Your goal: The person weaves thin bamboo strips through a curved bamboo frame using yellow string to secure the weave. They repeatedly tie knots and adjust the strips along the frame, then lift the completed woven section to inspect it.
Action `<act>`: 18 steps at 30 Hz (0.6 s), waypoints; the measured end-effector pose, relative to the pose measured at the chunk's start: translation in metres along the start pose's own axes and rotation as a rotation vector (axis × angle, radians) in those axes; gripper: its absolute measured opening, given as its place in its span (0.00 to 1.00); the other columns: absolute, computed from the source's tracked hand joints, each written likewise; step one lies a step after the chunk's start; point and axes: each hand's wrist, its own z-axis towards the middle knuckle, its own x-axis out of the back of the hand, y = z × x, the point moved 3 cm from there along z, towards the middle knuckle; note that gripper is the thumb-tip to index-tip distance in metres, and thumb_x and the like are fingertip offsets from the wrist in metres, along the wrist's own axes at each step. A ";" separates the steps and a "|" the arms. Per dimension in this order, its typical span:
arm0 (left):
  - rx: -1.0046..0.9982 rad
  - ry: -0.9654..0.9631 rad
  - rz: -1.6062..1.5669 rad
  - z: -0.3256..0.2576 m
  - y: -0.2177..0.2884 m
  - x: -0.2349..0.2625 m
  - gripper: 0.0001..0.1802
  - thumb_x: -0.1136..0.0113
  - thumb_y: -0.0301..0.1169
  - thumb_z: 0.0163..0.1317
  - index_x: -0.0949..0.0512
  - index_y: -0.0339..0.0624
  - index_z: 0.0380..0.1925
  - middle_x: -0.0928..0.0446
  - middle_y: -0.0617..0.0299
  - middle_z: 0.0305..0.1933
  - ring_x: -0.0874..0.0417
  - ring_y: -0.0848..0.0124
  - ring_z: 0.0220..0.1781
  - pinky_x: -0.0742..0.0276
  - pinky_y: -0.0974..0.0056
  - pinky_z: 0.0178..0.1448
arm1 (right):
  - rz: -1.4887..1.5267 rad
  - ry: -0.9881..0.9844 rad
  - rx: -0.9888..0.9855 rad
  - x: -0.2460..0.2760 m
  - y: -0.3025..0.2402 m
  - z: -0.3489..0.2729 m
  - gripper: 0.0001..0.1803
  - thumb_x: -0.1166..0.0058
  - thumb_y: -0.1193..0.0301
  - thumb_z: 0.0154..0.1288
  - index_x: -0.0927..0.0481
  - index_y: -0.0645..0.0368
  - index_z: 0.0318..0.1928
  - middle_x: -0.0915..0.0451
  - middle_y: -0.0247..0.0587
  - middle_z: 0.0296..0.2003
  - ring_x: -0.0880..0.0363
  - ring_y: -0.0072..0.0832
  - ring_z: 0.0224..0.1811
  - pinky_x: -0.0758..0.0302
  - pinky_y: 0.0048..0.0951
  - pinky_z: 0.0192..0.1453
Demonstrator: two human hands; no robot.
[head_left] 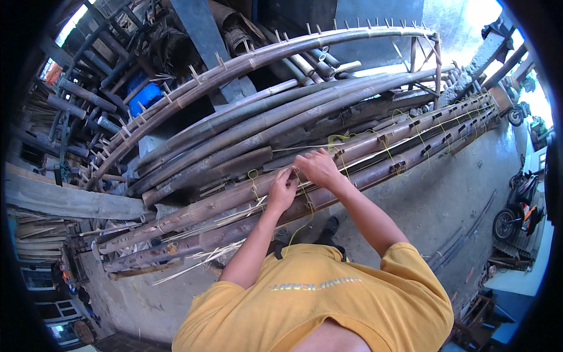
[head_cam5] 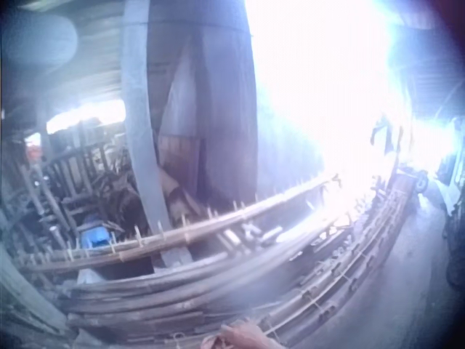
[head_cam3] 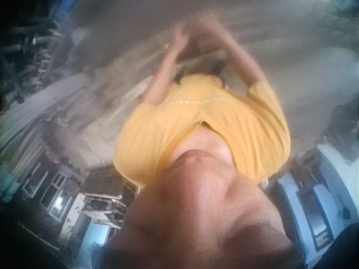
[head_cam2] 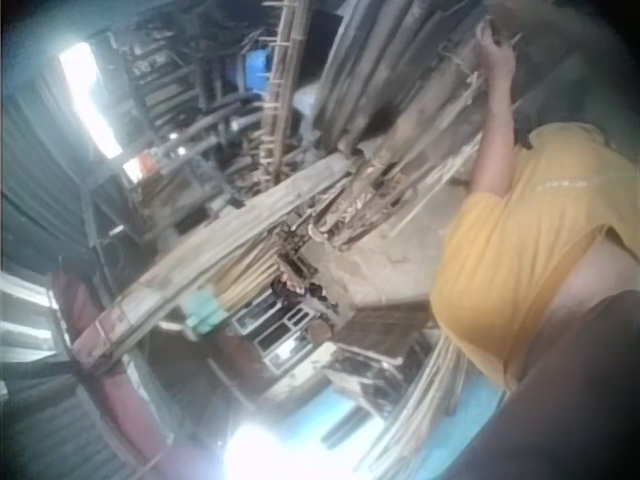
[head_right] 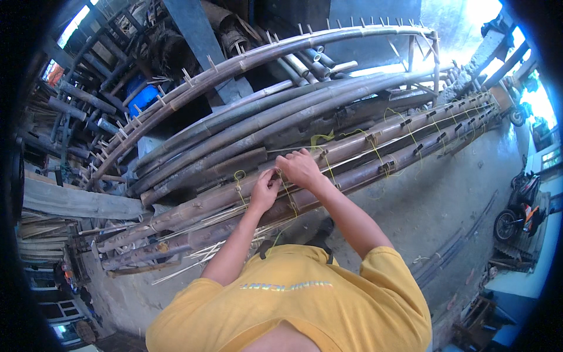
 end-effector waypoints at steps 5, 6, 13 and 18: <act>-0.020 0.038 0.054 -0.003 0.000 0.009 0.24 0.39 0.31 0.67 0.26 0.35 0.61 0.24 0.50 0.58 0.16 0.66 0.46 0.20 0.63 0.52 | 0.206 -0.114 -0.216 -0.032 0.018 0.012 0.07 0.44 0.65 0.64 0.14 0.48 0.37 0.16 0.50 0.27 0.15 0.51 0.33 0.21 0.52 0.37; -0.025 0.103 0.101 -0.007 0.001 0.016 0.23 0.39 0.31 0.67 0.26 0.35 0.60 0.23 0.50 0.57 0.16 0.65 0.45 0.20 0.62 0.51 | 0.178 -0.094 -0.245 -0.035 0.020 0.011 0.07 0.44 0.64 0.64 0.14 0.48 0.37 0.16 0.49 0.27 0.15 0.51 0.34 0.21 0.52 0.38; 0.131 0.116 0.513 -0.061 0.008 0.127 0.14 0.45 0.33 0.68 0.22 0.40 0.49 0.18 0.47 0.46 0.17 0.47 0.47 0.23 0.47 0.53 | 0.514 0.373 -0.206 0.024 -0.097 -0.028 0.07 0.40 0.70 0.66 0.19 0.61 0.38 0.21 0.48 0.33 0.22 0.43 0.38 0.26 0.42 0.45; 0.097 -0.222 0.592 -0.082 -0.011 0.124 0.14 0.45 0.35 0.67 0.20 0.44 0.49 0.17 0.45 0.47 0.17 0.45 0.52 0.24 0.44 0.57 | 1.875 -0.568 -1.156 -0.075 -0.185 -0.101 0.15 0.53 0.59 0.79 0.19 0.53 0.51 0.19 0.33 0.36 0.21 0.22 0.39 0.23 0.25 0.46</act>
